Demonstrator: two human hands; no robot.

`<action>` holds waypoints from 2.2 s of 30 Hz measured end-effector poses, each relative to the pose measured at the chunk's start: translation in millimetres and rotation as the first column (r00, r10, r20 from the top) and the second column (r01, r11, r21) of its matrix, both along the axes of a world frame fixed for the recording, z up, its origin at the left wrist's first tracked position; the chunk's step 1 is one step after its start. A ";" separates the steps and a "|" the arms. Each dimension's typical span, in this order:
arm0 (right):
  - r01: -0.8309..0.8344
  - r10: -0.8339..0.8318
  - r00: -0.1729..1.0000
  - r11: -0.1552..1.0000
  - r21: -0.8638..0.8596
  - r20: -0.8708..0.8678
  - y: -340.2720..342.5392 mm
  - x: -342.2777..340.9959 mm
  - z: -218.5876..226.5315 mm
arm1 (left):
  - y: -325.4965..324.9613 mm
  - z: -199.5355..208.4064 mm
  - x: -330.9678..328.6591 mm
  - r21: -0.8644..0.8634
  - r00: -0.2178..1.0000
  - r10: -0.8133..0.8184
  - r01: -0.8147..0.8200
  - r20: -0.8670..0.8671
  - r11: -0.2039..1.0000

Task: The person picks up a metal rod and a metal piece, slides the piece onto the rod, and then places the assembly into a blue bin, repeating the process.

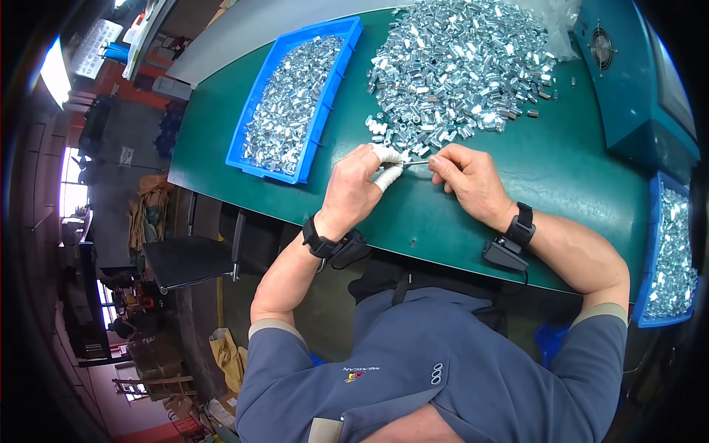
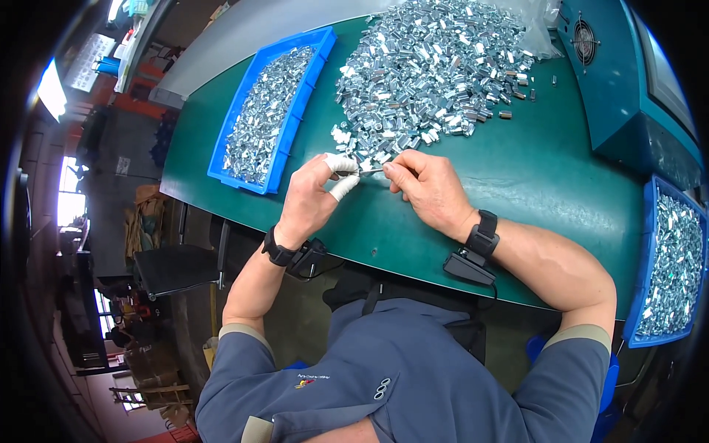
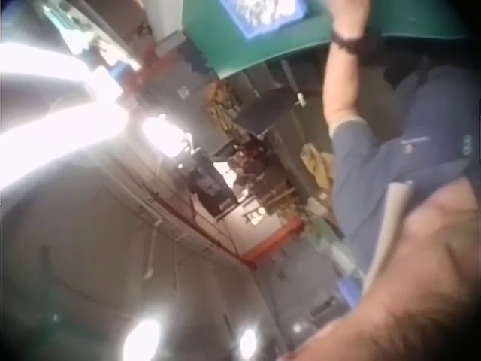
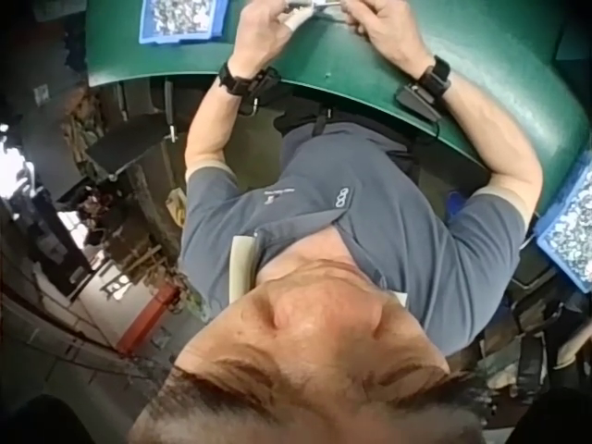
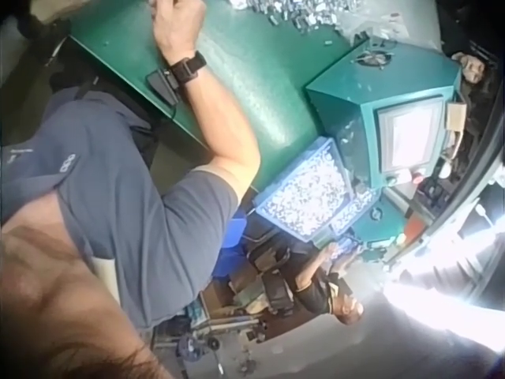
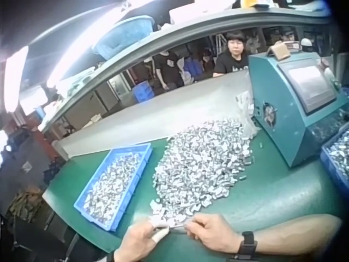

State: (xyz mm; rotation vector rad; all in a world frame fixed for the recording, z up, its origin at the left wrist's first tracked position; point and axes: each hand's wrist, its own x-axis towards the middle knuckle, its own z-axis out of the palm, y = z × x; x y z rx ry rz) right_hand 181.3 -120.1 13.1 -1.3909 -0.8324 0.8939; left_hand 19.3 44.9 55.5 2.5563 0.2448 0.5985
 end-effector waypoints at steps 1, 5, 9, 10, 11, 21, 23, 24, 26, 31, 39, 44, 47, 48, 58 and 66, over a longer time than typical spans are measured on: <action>-0.003 0.003 1.000 1.000 0.007 0.015 -0.2 0.3 -0.7 | -1.7 0.5 1.7 0.001 1.000 0.000 0.000 0.001 1.000; -0.003 0.001 0.998 1.000 0.021 0.063 -1.1 -0.6 -1.3 | -3.1 0.9 5.7 0.045 1.000 -0.001 0.000 0.015 0.999; -0.034 0.032 0.990 0.999 0.010 0.140 -2.2 0.5 -1.6 | -7.3 0.4 6.4 0.087 1.000 -0.024 0.022 0.017 0.996; -0.059 0.059 0.986 0.998 -0.007 0.159 -2.2 1.0 -1.9 | -9.8 -1.1 7.0 0.087 1.000 -0.022 0.021 0.017 0.996; -0.060 0.060 0.985 0.998 -0.007 0.159 -2.6 -0.2 -1.4 | -12.8 -3.6 8.2 0.073 0.998 -0.051 0.048 0.029 0.996; -0.008 0.007 0.988 1.000 0.006 0.153 -0.8 -4.4 -5.0 | -17.4 -11.2 14.2 0.113 0.989 -0.064 0.050 0.130 0.992; 0.003 -0.003 0.993 1.000 0.000 0.117 -0.3 -4.1 -3.9 | -17.7 -9.6 14.7 0.127 0.988 -0.062 0.043 0.142 0.991; 0.000 0.000 0.995 1.000 0.003 0.097 -0.5 -4.4 -3.3 | -17.4 -9.7 13.4 0.120 0.990 -0.060 0.045 0.130 0.992; -0.003 0.002 0.997 1.000 0.010 0.077 -1.9 -4.2 -1.5 | -16.0 -7.4 11.4 0.116 0.991 -0.060 0.046 0.118 0.992; 0.091 -0.089 0.994 0.995 0.029 -0.060 1.6 5.5 -1.3 | 26.2 3.0 -8.6 0.179 0.991 0.063 -0.084 0.119 0.980; 0.072 -0.072 0.997 0.997 0.007 -0.022 1.1 6.3 -1.0 | 133.6 22.2 -5.9 0.417 0.929 0.351 -0.367 0.118 0.831; 0.060 -0.060 0.998 0.998 -0.008 -0.035 1.1 4.2 -0.2 | 90.7 -10.5 35.8 0.195 0.992 0.088 -0.070 -0.089 0.978; 0.064 -0.064 0.997 0.998 -0.002 -0.036 2.8 2.9 1.5 | 87.3 -19.1 40.9 0.123 0.990 0.113 -0.102 -0.081 0.987; 0.063 -0.063 0.997 0.998 -0.005 -0.036 2.2 3.3 1.1 | 84.6 -17.8 41.7 0.119 0.991 0.105 -0.094 -0.086 0.988; -0.028 0.028 1.000 0.999 0.033 0.009 -0.7 2.7 1.7 | 18.2 -8.6 -3.2 -0.107 0.997 0.071 -0.070 0.011 0.992; -0.059 0.059 0.995 0.998 -0.002 0.078 0.4 1.2 -3.1 | 11.7 -7.2 -2.0 0.064 0.996 -0.063 0.059 0.060 0.996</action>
